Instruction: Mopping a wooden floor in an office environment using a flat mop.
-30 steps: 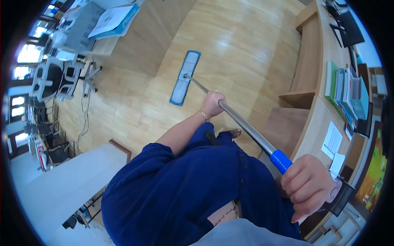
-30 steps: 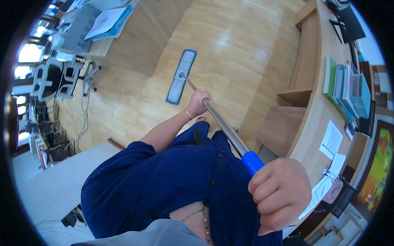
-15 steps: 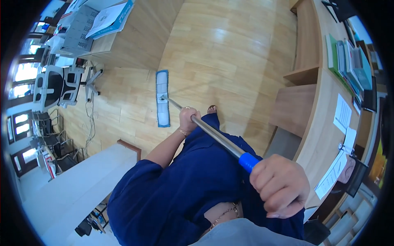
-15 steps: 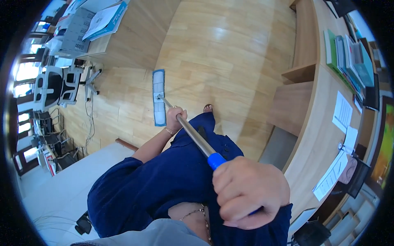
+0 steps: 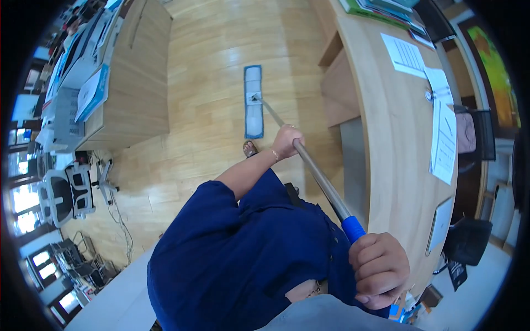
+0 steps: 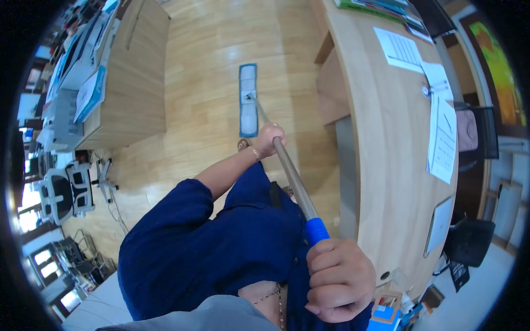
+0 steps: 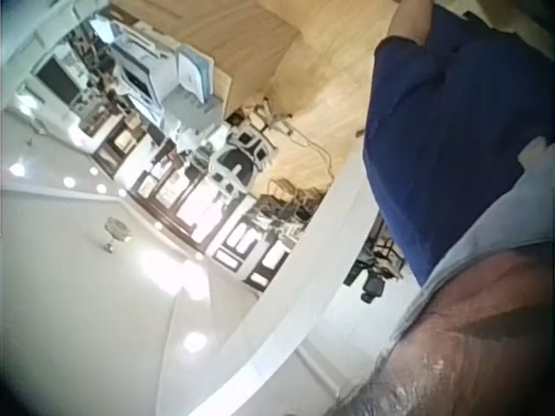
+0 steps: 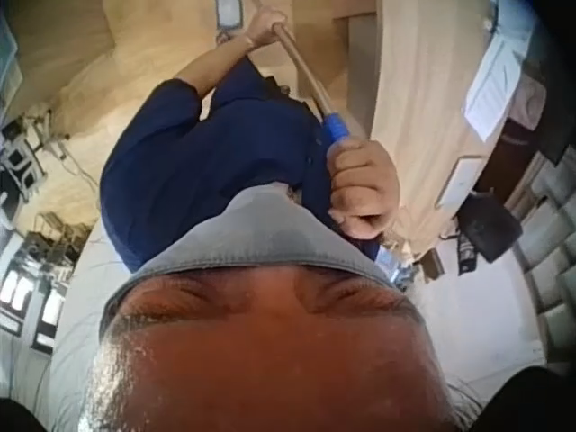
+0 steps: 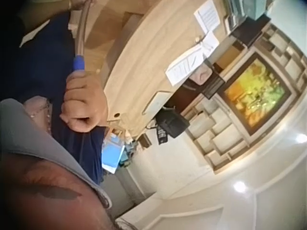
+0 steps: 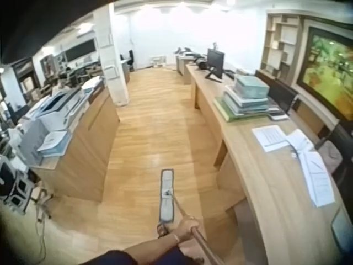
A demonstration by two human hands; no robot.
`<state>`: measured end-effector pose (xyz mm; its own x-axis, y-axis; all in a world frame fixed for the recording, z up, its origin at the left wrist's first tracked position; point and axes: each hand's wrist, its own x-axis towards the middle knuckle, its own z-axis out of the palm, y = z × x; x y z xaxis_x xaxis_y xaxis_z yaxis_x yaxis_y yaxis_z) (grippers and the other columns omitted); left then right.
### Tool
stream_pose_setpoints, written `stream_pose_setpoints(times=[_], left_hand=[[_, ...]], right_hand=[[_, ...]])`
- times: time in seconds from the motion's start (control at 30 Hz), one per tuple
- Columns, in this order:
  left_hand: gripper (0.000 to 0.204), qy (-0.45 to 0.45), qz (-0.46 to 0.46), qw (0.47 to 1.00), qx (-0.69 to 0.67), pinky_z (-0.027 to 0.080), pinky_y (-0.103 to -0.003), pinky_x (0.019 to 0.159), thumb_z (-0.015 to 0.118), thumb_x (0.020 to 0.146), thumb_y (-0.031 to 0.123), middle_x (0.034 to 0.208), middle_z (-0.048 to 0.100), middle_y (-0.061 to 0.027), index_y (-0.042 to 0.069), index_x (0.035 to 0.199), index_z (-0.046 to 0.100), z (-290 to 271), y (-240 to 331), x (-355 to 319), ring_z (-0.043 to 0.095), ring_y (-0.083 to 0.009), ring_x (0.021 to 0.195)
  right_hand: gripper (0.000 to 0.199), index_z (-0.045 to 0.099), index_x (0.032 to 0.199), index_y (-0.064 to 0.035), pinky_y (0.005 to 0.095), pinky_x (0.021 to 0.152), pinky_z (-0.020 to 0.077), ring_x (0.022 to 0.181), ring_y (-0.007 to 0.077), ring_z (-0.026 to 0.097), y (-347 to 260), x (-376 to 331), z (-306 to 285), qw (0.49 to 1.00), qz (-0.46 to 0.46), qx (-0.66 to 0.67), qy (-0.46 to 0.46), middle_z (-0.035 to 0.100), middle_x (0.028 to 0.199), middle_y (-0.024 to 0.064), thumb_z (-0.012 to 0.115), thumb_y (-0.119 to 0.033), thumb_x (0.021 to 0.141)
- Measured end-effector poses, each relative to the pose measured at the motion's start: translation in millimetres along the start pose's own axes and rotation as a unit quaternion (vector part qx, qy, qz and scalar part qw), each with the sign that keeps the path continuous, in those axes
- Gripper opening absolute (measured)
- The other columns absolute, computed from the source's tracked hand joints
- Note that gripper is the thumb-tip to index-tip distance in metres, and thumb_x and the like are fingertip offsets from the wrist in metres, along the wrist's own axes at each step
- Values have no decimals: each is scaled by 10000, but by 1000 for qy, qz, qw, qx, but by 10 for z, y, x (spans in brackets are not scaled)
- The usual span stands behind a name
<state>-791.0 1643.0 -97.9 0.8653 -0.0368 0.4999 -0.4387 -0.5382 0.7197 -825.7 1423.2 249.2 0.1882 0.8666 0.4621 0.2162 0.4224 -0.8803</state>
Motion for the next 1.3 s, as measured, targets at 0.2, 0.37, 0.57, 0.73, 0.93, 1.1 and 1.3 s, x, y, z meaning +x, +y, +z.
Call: stream_pose_setpoints(times=[0.2, 0.37, 0.57, 0.73, 0.93, 1.1, 1.3], left_hand=[[184, -67, 38, 996, -45, 404, -391, 536, 654, 532, 124, 533, 520, -43, 165, 510, 475, 1144, 420, 73, 528, -280, 560], [167, -61, 50, 992, -96, 414, -398, 508, 659, 523, 139, 541, 526, -58, 160, 511, 493, 1653, 1310, -33, 536, -286, 538], [175, -152, 35, 987, -42, 429, -424, 531, 633, 549, 252, 540, 537, -91, 148, 478, 512, 1767, 2043, -486, 562, -310, 574], [173, -214, -3, 977, -12, 434, -418, 584, 642, 582, 280, 581, 570, -79, 161, 504, 546, 1386, 2160, -1027, 591, -288, 641], [161, -139, -89, 980, 108, 450, -430, 581, 651, 550, 185, 570, 545, -109, 124, 503, 509, 441, 1698, -1828, 568, -324, 608], [176, -44, -159, 977, 137, 453, -430, 577, 639, 564, 135, 556, 533, -115, 99, 497, 480, -515, 1332, -2550, 551, -341, 592], [202, 59, -230, 952, 193, 431, -436, 559, 635, 585, 138, 534, 505, -131, 83, 488, 467, -1332, 1182, -3564, 528, -345, 576]], right_hand=[[200, 518, 565, -62, 291, 491, 445, 415, 149, 516, -492, -756, 156, 991, 31, -94, 95, 510, 471, 27, 626, -140, 715], [202, 667, 960, -68, 254, 538, 496, 451, 117, 565, -1225, -1256, 219, 990, 85, -108, 26, 609, 595, 29, 604, -221, 845], [219, 406, 593, -64, 358, 428, 472, 409, 202, 499, -1573, -1374, 622, 995, -31, -67, 66, 505, 531, 88, 554, -127, 743], [275, 364, 538, -103, 345, 445, 485, 388, 154, 482, -1572, -1531, 1140, 993, -19, -61, 100, 447, 457, 26, 572, -91, 717], [254, 651, 1036, -92, 253, 572, 508, 471, 119, 576, -889, -1519, 1217, 984, -127, 99, -80, 592, 576, 41, 625, -264, 851], [291, 673, 900, -9, 294, 525, 469, 470, 173, 557, -195, -906, 1719, 953, -143, 207, -169, 577, 610, 83, 651, -288, 821], [279, 675, 881, 19, 326, 569, 465, 480, 202, 556, 341, -445, 2353, 947, -101, 259, -164, 588, 566, 85, 626, -219, 745]])
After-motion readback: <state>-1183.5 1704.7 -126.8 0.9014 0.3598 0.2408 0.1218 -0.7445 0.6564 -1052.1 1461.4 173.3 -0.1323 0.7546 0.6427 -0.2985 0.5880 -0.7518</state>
